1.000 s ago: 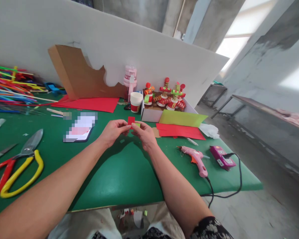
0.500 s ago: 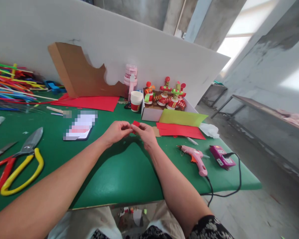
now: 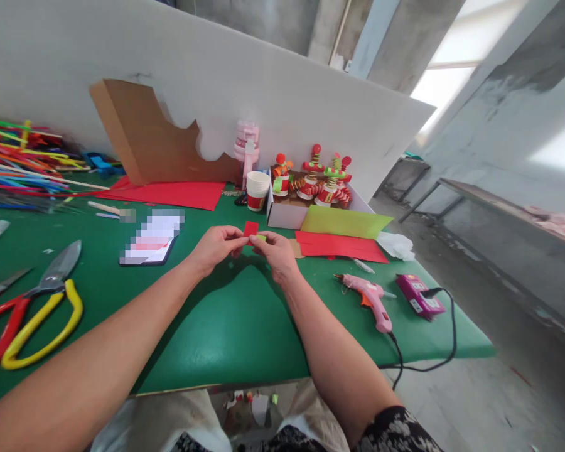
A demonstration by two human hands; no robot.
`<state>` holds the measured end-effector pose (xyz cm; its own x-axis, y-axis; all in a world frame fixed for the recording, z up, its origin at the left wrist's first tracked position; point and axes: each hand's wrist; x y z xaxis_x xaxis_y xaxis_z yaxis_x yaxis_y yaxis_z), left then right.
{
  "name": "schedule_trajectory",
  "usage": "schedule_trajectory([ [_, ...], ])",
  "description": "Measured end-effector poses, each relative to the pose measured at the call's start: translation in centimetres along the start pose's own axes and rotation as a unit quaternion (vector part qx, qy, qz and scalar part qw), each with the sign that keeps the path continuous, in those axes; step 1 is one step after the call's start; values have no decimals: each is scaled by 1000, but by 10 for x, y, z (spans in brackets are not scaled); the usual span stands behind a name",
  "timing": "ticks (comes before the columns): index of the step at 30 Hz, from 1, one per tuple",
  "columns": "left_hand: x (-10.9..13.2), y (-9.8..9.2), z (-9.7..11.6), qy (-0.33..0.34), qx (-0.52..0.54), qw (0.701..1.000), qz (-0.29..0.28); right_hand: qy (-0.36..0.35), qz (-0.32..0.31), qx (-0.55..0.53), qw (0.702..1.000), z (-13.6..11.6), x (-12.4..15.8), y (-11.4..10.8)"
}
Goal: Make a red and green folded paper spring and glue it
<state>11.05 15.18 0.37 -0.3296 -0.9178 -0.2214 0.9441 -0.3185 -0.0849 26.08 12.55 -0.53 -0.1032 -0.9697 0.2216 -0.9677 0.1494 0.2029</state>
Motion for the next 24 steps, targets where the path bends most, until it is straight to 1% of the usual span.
schedule_trajectory([
  [2, 0, 0, 1, -7, 19, 1000, -1, -6, 19, 0, 1000, 1, -1, 0],
  [4, 0, 0, 2, -6, 29, 999, 10, -9, 27, 4, 1000, 2, -2, 0],
  [9, -1, 1, 2, 25, -6, 999, 33, -32, 2, 51, 998, 5, 0, 0],
  [13, -1, 1, 1, 54, -24, 997, 48, -41, -4, 67, 997, 6, 0, 1],
  [15, -2, 0, 0, 46, -7, 997, 59, -38, 4, 48, 998, 5, 0, 1],
  [18, -2, -2, 1, 17, 51, 996, 69, -19, 17, -22, 999, 3, -2, 1],
  [19, -2, -2, 1, 8, 61, 996, 63, -12, 19, -45, 999, 3, -3, 1],
  [21, -2, -1, 2, 0, 50, 998, 32, -1, 20, -73, 997, 2, -3, 2],
  [24, 0, 1, 3, 14, 10, 1000, -2, 10, 9, -80, 997, 1, -1, 2],
])
Point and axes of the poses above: each hand's wrist, its own x-axis away from the middle knuckle, its own y-axis out of the palm, z = x × y, and after that the axes turned 9 degrees about y, right-handed
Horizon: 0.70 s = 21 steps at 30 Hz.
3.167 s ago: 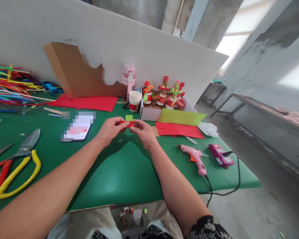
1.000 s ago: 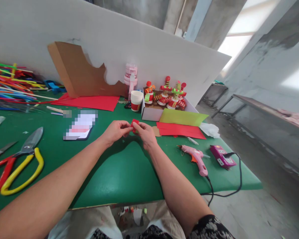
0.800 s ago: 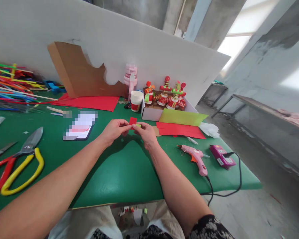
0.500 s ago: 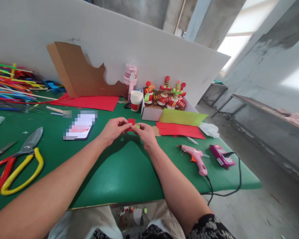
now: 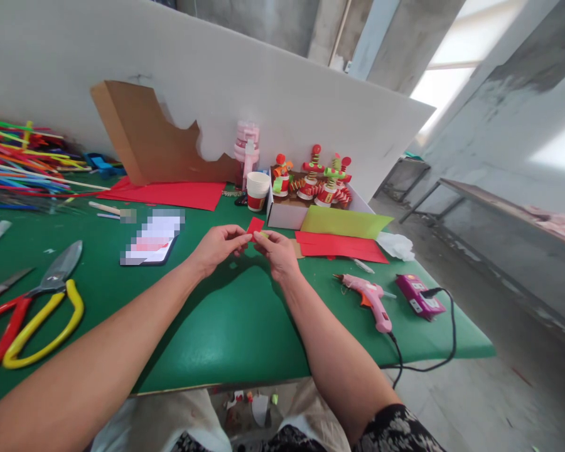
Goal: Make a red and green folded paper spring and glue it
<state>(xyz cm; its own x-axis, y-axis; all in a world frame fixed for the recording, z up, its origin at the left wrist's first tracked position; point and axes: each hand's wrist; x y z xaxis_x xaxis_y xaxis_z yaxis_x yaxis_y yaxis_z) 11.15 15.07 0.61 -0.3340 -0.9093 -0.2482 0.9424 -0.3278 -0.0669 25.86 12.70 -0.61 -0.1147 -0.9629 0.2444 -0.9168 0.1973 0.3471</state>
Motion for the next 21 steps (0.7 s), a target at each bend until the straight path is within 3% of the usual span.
schedule_trajectory([
  [9, 0, 0, 0, 14, -15, 1000, 7, 24, -2, -5, 1000, -3, 2, -1],
  [15, 1, 3, 3, 2, 8, 1000, 30, 41, -51, -9, 998, -3, 6, 1],
  [18, -1, 1, -1, -3, 12, 1000, 27, 23, -23, -4, 999, -1, 3, 0],
  [21, -3, -4, -7, -10, 22, 997, 72, 23, 13, -23, 999, -2, -1, -1],
])
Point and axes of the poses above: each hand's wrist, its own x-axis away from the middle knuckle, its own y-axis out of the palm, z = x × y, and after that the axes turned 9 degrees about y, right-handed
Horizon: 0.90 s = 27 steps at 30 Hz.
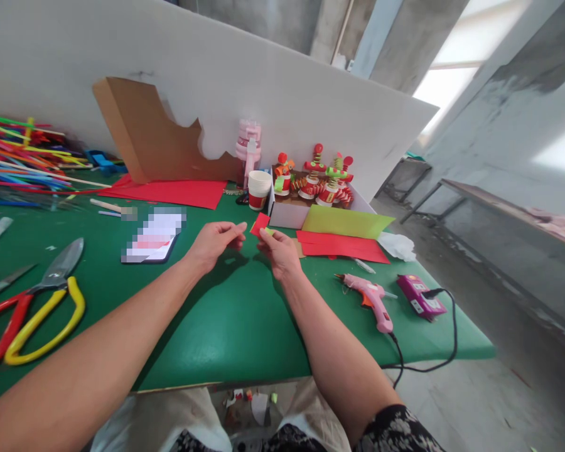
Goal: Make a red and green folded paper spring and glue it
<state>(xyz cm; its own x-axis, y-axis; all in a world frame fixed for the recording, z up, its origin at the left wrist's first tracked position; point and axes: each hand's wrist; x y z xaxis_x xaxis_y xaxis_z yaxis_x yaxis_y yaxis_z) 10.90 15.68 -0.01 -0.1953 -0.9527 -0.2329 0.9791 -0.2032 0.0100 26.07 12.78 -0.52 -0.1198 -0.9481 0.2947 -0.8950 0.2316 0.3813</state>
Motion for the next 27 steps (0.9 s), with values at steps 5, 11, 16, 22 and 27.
schedule_trajectory([
  [5, -2, -4, -2, 19, 0, 1000, 15, -8, -12, 45, 999, -1, 0, -2],
  [11, 1, 0, 3, 5, -1, 1000, -4, -51, -36, 121, 991, 1, 7, 2],
  [16, -1, 1, 0, 5, 26, 999, 45, -28, -53, 105, 993, 1, 10, 5],
  [22, 0, 2, -1, -1, 41, 999, 25, -58, -39, 134, 988, 3, 7, 2],
  [27, 1, 3, 0, -46, 81, 996, 9, -70, -24, 133, 988, 7, 3, 1],
])
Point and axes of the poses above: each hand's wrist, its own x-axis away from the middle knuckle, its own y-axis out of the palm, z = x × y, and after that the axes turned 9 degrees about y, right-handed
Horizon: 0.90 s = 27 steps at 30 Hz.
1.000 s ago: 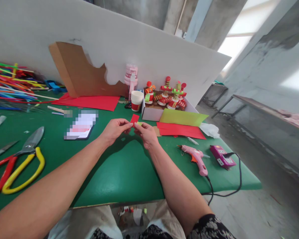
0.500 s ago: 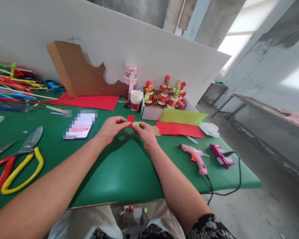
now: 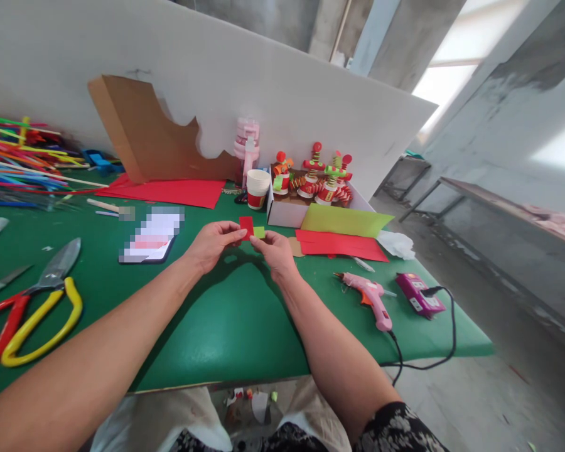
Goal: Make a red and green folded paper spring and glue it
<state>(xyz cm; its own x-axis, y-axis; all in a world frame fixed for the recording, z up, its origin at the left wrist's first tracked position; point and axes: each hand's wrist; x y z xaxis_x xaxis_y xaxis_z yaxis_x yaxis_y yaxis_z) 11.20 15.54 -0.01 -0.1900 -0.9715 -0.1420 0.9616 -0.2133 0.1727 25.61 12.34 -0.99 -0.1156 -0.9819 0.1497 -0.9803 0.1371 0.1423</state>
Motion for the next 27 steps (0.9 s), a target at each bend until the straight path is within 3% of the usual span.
schedule_trajectory([
  [8, 1, 1, 0, 16, -9, 1000, 22, 47, -13, -36, 998, -2, 3, 4],
  [13, 2, 2, 1, -6, 12, 1000, -9, 10, 4, 8, 1000, -2, 3, 1],
  [16, 1, 3, 1, 3, 6, 1000, 7, -9, 4, 43, 999, -3, 3, 1],
  [19, 0, 3, -1, 21, 14, 999, 32, 10, 10, -1, 1000, -4, 4, 2],
  [23, -1, 3, -4, 28, 22, 999, 36, 61, -28, -55, 996, -4, 5, 4],
  [27, 1, 4, -4, 18, 7, 1000, 24, 31, -24, -18, 999, -2, 5, 3],
])
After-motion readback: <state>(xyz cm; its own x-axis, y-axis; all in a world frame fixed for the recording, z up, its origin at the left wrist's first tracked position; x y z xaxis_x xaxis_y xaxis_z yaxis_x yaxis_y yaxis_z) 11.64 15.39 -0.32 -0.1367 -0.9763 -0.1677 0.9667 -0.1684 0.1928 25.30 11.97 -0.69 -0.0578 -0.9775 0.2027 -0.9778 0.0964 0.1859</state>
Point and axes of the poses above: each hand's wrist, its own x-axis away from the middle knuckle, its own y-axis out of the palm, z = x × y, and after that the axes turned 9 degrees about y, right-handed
